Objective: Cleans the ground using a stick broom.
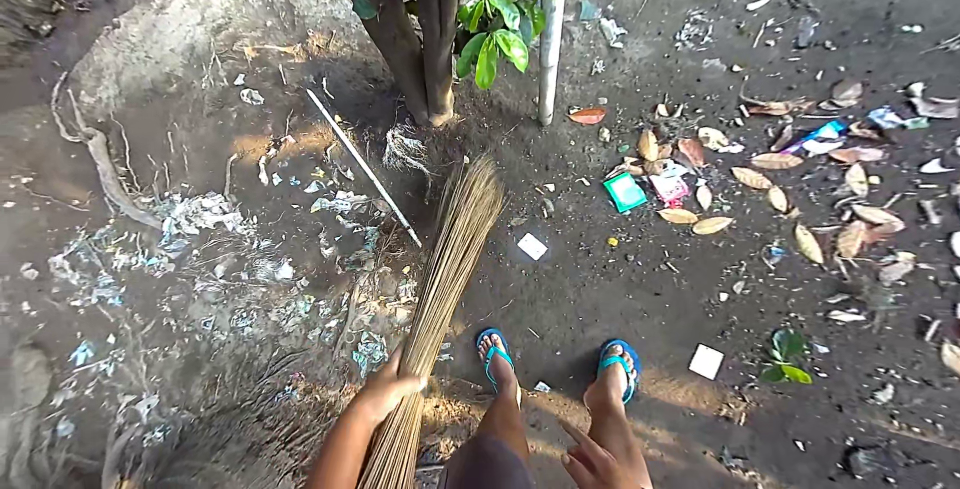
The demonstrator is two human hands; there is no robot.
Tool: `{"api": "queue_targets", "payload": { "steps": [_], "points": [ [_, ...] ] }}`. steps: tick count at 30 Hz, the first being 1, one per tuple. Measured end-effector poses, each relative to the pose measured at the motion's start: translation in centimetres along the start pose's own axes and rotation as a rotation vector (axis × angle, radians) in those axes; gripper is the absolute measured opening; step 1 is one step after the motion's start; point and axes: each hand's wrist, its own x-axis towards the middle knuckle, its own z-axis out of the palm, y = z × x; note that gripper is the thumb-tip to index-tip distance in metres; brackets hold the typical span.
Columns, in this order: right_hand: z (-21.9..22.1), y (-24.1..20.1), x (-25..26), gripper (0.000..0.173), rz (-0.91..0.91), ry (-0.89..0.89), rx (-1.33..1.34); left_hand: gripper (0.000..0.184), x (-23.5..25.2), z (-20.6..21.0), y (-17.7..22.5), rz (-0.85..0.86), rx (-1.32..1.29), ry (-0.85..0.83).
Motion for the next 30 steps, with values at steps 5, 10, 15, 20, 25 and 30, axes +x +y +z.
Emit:
{"api": "queue_targets", "payload": {
  "steps": [5,10,15,20,25,30],
  "points": [
    [-1.1,0.8,0.1,0.058,0.004,0.024,-0.036,0.091,2.5,-0.5,-1.9,-0.042,-0.087,0.298],
    [-1.1,-1.4,0.7,0.059,-0.006,-0.001,-0.029,0.088,6.6,-0.8,-0.8,-0.149,0.079,0.205],
    [-0.3,0.6,-0.9,0.059,-0.03,-0.005,0.032,0.106,-2.7,0.3,-3.0,-0.081,0.097,0.084],
    [-0.8,1.5,-0.4,0.059,-0.012,-0.019,0.025,0.08,1.9,-0.1,-1.5,-0.068,-0.053,0.323],
    [-0.6,-0.7,0.5,0.058,-0.035,-0.005,-0.003,0.088,10.7,-0.4,1.8,-0.099,0.23,0.159],
    [-0.1,1.0,-1.0,0.059,-0.032,-0.025,0.006,0.089,-0.7,1.3,-1.0,-0.09,0.18,-0.052]
  ]
}}
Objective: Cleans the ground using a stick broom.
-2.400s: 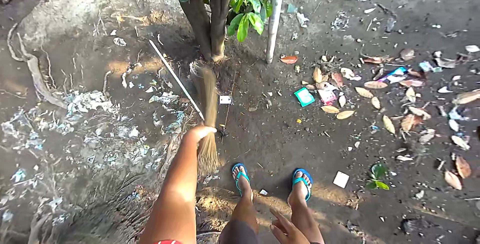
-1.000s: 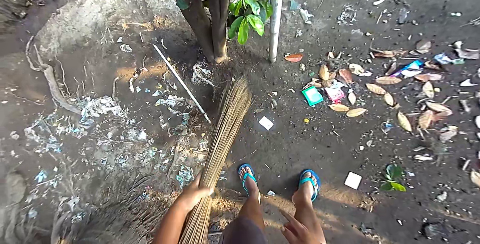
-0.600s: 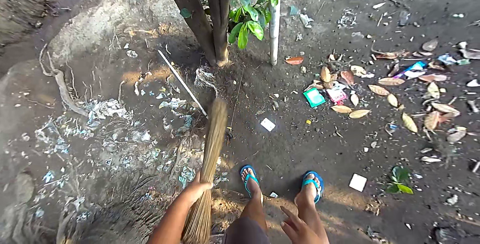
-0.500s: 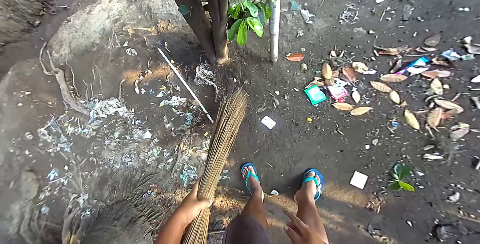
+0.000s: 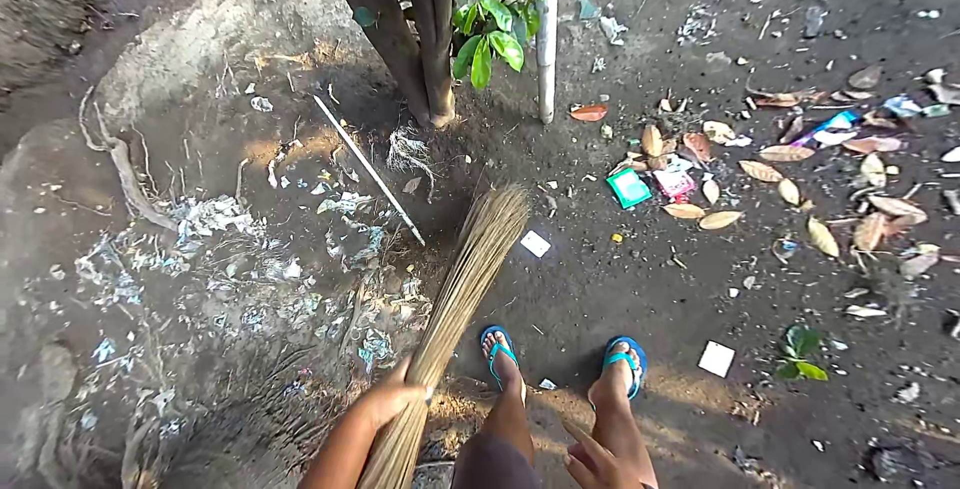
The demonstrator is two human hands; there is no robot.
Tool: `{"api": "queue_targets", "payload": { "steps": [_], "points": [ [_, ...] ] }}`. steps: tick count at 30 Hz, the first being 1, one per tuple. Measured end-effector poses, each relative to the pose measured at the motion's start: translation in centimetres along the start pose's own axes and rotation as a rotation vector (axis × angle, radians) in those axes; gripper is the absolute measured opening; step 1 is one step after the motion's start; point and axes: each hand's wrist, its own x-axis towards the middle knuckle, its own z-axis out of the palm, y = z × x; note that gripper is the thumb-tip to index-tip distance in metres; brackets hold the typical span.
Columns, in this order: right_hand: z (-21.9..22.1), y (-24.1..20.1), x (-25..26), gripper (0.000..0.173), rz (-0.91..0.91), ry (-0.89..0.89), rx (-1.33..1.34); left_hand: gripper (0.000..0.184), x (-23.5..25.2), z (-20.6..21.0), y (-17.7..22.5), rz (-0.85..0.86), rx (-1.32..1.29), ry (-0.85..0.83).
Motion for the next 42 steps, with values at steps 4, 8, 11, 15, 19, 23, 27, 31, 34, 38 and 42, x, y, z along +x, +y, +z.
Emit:
{"api": "queue_targets", "payload": {
  "steps": [4,8,11,15,19,23,27,31,34,38,42],
  "points": [
    [-0.7,1.6,-0.2,0.06,0.012,-0.015,-0.021,0.095,-1.9,1.1,-3.2,0.017,-0.254,0.173],
    [-0.9,-0.1,0.3,0.059,-0.003,0.012,-0.028,0.071,5.6,-0.5,-0.6,-0.069,-0.266,0.315],
    [-0.7,-1.5,0.4,0.058,-0.011,0.024,0.003,0.076,7.4,-0.3,1.4,-0.077,-0.145,0.135],
    [0.4,-1.1,-0.1,0.058,-0.031,-0.012,0.038,0.081,0.4,-0.1,1.3,0.022,-0.091,-0.092],
    [0.2,-0.3,-0.1,0.059,-0.038,-0.018,0.019,0.091,-0.8,-1.6,4.0,0.086,-0.026,0.129],
    [-0.2,-0.4,0.4,0.059,-0.019,0.014,0.027,0.097,8.2,-5.6,9.7,0.043,0.047,0.402],
    [-0.8,0.0,0.1,0.059,-0.013,0.042,0.059,0.084,11.3,-5.6,11.4,-0.064,0.2,0.313],
    [-1.0,2.0,-0.5,0.06,-0.012,0.067,0.088,0.072,3.4,-3.7,5.8,-0.055,0.146,0.114],
    [-1.5,2.4,-0.9,0.06,0.002,0.042,0.077,0.076,-1.7,-3.8,2.0,0.027,-0.084,0.057],
    [-1.8,0.4,-0.1,0.06,0.008,0.01,0.026,0.074,1.4,-4.0,3.6,0.035,-0.194,0.29],
    [-1.2,-2.2,1.3,0.06,-0.036,0.047,0.067,0.05,8.1,-0.1,9.8,0.014,-0.09,0.19]
  ]
}}
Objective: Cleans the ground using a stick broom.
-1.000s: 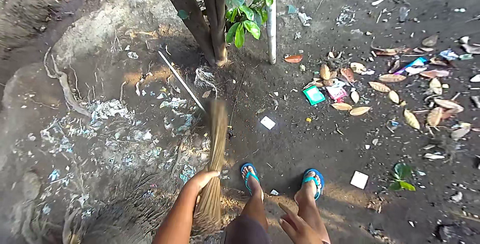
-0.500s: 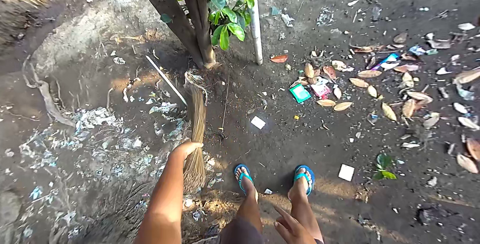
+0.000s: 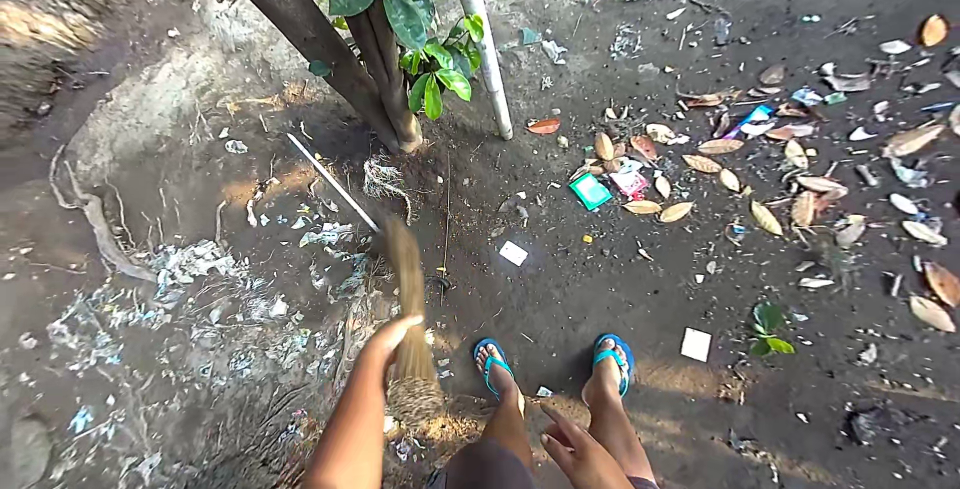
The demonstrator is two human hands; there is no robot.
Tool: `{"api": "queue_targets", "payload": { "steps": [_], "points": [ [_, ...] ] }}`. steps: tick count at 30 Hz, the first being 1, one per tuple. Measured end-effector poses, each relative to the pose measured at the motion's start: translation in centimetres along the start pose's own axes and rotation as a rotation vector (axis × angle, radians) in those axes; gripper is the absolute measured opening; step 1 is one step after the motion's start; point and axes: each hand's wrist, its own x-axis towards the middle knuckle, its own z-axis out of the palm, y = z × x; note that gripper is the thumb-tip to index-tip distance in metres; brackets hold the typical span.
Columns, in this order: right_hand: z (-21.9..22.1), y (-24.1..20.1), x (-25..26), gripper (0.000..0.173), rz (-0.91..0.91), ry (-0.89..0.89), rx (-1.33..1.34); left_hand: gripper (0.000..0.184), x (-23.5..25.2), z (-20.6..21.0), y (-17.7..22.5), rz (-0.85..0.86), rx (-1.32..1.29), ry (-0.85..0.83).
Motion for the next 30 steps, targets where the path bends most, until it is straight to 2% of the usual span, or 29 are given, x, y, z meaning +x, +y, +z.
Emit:
{"api": "queue_targets", "payload": {
  "steps": [2,4,7,9,11,13,15,18,21,23,24,27,30],
  "points": [
    [0.5,-0.8,0.7,0.06,-0.018,0.034,0.048,0.049,0.9,4.8,1.9,0.033,0.054,-0.21],
    [0.6,-2.0,0.8,0.061,-0.071,0.114,0.167,0.045,-0.2,8.9,2.7,0.071,-0.053,-0.378],
    [0.3,-4.3,-0.2,0.071,-0.085,0.264,0.457,0.031,-2.6,11.6,0.9,0.102,-0.389,-0.532],
    [0.0,-5.9,-0.7,0.077,-0.025,0.294,0.646,0.031,-5.1,12.3,-0.3,0.124,-0.456,-0.596],
    [0.5,-6.7,-1.0,0.077,0.002,0.254,0.801,0.043,-8.1,13.0,-1.4,0.2,-0.332,-0.527],
    [1.7,-8.2,-1.7,0.068,-0.001,0.225,0.896,0.056,-10.1,13.9,-3.2,0.288,-0.171,-0.427],
    [2.4,-9.8,-2.3,0.061,0.049,0.175,0.954,0.054,-10.5,14.2,-5.6,0.441,-0.082,-0.262],
    [3.1,-9.3,-3.4,0.062,0.174,0.006,0.929,0.068,-11.3,13.0,-9.7,0.488,-0.04,-0.057],
    [3.7,-7.9,-2.8,0.057,0.289,-0.249,0.887,0.063,-11.1,11.2,-14.6,0.285,-0.103,0.138],
    [5.2,-6.8,-0.9,0.071,0.324,-0.366,0.828,0.056,-9.8,9.8,-18.2,0.118,-0.063,0.219],
    [6.1,-6.5,0.3,0.078,0.338,-0.378,0.781,0.056,-9.5,9.1,-19.7,0.05,0.027,0.209],
    [6.4,-5.1,4.9,0.083,0.299,-0.244,0.655,0.058,-10.1,7.9,-21.9,-0.132,0.312,0.05],
    [3.1,-3.1,5.1,0.083,0.216,0.0,0.758,0.052,-11.5,7.9,-23.3,-0.192,0.244,0.019]
  ]
}}
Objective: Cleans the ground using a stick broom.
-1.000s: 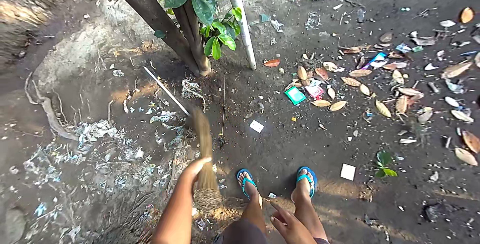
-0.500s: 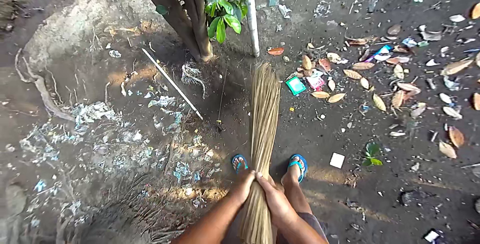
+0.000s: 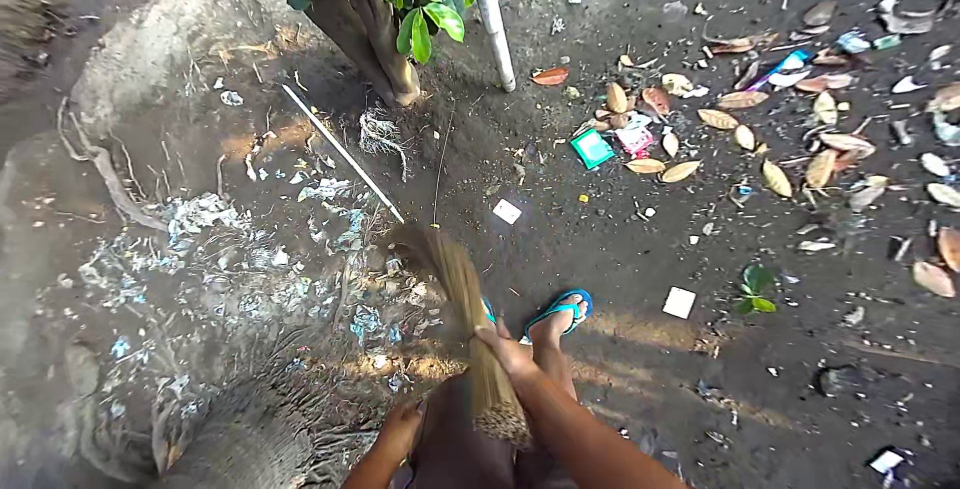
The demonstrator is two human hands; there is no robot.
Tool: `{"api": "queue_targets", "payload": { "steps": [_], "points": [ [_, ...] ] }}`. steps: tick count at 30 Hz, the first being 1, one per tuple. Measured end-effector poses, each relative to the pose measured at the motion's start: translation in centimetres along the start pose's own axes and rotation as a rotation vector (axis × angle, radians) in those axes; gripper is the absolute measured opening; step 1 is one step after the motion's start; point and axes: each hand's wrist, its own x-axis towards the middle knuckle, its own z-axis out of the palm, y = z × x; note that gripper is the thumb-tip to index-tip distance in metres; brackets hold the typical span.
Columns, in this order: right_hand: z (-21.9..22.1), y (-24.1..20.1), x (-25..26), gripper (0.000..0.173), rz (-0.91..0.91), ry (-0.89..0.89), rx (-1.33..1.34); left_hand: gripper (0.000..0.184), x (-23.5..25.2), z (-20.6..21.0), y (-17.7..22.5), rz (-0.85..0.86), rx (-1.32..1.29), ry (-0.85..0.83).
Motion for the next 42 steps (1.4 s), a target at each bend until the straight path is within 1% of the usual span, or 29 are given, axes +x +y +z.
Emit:
{"api": "queue_targets", "payload": {
  "steps": [1,3,5,6,7,8,10,12,13,15,16,18,19,20,22,24,26,27,28,30,31,32,33,35,36,37,38,40,42],
  "points": [
    [-1.3,-0.6,-1.6,0.08,-0.024,0.019,0.051,0.051,-0.3,0.1,-0.6,-0.006,-0.016,0.005],
    [-3.8,-1.2,-5.4,0.079,-0.027,-0.026,0.092,0.051,-1.0,1.1,-1.2,-0.033,-0.013,-0.042],
    [-5.8,-1.5,-8.5,0.083,0.013,-0.126,0.12,0.052,-1.5,2.3,-1.3,-0.021,0.045,-0.124],
    [-6.8,-1.7,-9.4,0.082,0.061,-0.179,0.142,0.053,-1.5,3.0,-1.0,0.002,0.104,-0.161],
    [-7.6,-1.8,-9.9,0.073,0.129,-0.225,0.18,0.055,-1.6,3.9,-0.5,0.02,0.149,-0.177],
    [-8.1,-1.9,-9.9,0.059,0.204,-0.28,0.236,0.056,-1.7,4.6,0.4,0.024,0.186,-0.186],
    [-7.8,-1.8,-8.7,0.037,0.329,-0.375,0.287,0.058,-1.4,5.6,2.1,0.041,0.223,-0.181],
    [-6.7,-0.9,-6.3,0.031,0.378,-0.419,0.169,0.057,-1.4,6.1,3.7,0.008,0.211,-0.151],
    [-6.5,-0.7,-4.6,0.038,0.363,-0.421,0.055,0.056,-1.3,6.4,4.3,0.001,0.197,-0.13],
    [-7.5,-1.4,-1.4,0.054,0.253,-0.332,-0.152,0.053,-1.3,7.2,5.0,-0.017,0.149,-0.106],
    [-8.9,-2.6,-0.1,0.063,0.169,-0.274,-0.176,0.052,-1.3,7.6,5.3,-0.026,0.124,-0.087],
    [-13.2,-5.3,1.7,0.086,0.021,-0.153,-0.166,0.052,-1.4,8.1,5.8,-0.042,0.107,-0.065],
    [-15.4,-6.2,2.0,0.092,-0.027,-0.09,-0.155,0.053,-1.6,8.3,6.0,-0.05,0.105,-0.06],
    [-17.0,-6.7,1.3,0.093,-0.044,-0.053,-0.126,0.053,-1.9,8.6,6.2,-0.058,0.107,-0.06],
    [-18.9,-7.1,-2.1,0.093,-0.064,-0.053,-0.078,0.054,-2.2,9.1,7.2,-0.074,0.135,-0.057],
    [-19.7,-7.3,-6.6,0.094,-0.036,-0.131,-0.043,0.055,-2.4,9.7,8.0,-0.096,0.16,-0.055],
    [-20.3,-6.8,-9.1,0.089,0.028,-0.232,-0.003,0.055,-2.6,10.2,9.0,-0.107,0.187,-0.063],
    [-20.3,-6.3,-9.2,0.085,0.082,-0.284,0.001,0.055,-2.5,10.4,9.8,-0.105,0.2,-0.058],
    [-20.1,-5.7,-8.5,0.086,0.145,-0.337,-0.023,0.054,-2.4,10.7,10.6,-0.095,0.2,-0.047],
    [-19.2,-4.7,-6.1,0.086,0.239,-0.39,-0.108,0.053,-2.5,11.2,12.6,-0.085,0.189,-0.033],
    [-19.1,-4.6,-4.6,0.079,0.241,-0.378,-0.143,0.053,-2.7,11.5,13.7,-0.08,0.19,-0.031],
    [-19.5,-5.0,-3.0,0.069,0.208,-0.346,-0.152,0.053,-2.8,11.7,14.7,-0.068,0.196,-0.027],
    [-20.9,-5.9,-1.5,0.058,0.148,-0.298,-0.122,0.054,-2.9,12.0,15.5,-0.05,0.203,-0.024],
    [-25.5,-8.9,0.1,0.041,0.014,-0.107,0.004,0.059,-3.0,12.6,16.4,-0.016,0.236,-0.024],
    [-28.1,-11.3,-0.3,0.042,-0.067,0.004,0.034,0.062,-2.8,12.9,16.6,0.008,0.265,-0.029],
    [-30.1,-13.3,-0.9,0.049,-0.139,0.118,0.065,0.064,-2.7,13.2,16.6,0.026,0.301,-0.037],
    [-31.4,-14.4,-1.5,0.059,-0.189,0.193,0.097,0.066,-2.7,13.3,16.4,0.026,0.347,-0.05],
    [-32.8,-15.0,-2.6,0.075,-0.251,0.245,0.102,0.069,-2.7,13.8,17.0,0.01,0.43,-0.095],
    [-31.3,-14.6,-4.9,0.085,-0.277,0.222,0.081,0.074,-2.3,14.4,18.0,0.009,0.491,-0.14]
  ]
}}
